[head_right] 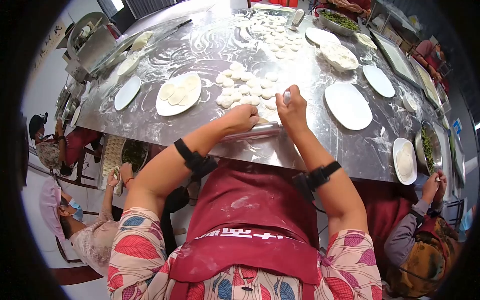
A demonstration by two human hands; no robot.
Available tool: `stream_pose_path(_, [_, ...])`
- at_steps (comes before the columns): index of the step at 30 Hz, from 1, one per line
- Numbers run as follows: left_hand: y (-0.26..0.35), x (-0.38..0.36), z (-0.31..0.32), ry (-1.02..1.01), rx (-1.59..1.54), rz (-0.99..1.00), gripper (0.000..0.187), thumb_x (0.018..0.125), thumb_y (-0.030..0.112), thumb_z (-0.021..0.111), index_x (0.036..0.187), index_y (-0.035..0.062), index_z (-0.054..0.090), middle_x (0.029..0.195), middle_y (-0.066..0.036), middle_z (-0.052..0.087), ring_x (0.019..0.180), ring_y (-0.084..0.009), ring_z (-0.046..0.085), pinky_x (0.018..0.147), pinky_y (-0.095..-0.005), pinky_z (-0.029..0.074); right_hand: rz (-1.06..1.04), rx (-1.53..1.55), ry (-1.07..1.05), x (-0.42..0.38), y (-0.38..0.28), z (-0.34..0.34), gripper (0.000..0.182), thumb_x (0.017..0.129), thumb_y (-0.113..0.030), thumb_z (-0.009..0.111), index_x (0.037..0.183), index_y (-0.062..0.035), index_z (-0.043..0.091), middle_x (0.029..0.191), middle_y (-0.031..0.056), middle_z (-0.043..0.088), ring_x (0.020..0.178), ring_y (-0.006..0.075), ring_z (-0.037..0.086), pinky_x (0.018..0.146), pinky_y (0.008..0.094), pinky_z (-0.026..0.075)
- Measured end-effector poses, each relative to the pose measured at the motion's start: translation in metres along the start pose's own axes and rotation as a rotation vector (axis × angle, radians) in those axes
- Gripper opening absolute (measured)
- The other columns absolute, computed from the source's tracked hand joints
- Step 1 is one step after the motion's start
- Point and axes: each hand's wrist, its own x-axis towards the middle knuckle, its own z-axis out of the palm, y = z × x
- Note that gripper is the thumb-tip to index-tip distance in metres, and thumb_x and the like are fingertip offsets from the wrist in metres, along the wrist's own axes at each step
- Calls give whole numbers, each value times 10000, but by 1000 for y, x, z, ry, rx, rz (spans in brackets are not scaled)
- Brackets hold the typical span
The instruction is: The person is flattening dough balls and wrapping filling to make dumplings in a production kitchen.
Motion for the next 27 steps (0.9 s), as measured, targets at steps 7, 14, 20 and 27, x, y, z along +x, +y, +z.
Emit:
stream_pose_path(7, [2,-1,3,-110,50,57,230,805,178,590,902,-20,655,822,-215,666,797,-327,648,738,-412,489,128,204,-106,-77,-25,-50,212,837,-63,663,887,-3,466,615,95,578,514,176,593,450,288,449])
stream_pose_path(14, [-1,-8,3,-28,-60,31,199,817,151,591,908,-17,648,808,-197,659,780,-293,630,730,-389,483,-109,-33,69,-17,-10,-12,204,829,-79,656,885,-13,472,645,188,569,570,323,592,533,396,450])
stream_pose_path(20, [7,1,-2,-83,-18,29,168,802,115,612,901,-9,668,793,-165,668,743,-245,625,695,-365,487,-56,-40,21,-30,-8,-22,222,819,-83,671,895,-5,477,654,192,582,580,341,614,531,397,470])
stream_pose_path(27, [-8,-10,-1,-96,-179,-43,215,814,102,608,981,-31,634,841,-136,671,756,-245,627,703,-358,495,72,97,-23,-59,-19,-36,219,825,-75,672,885,-9,472,630,146,568,547,243,596,517,354,464])
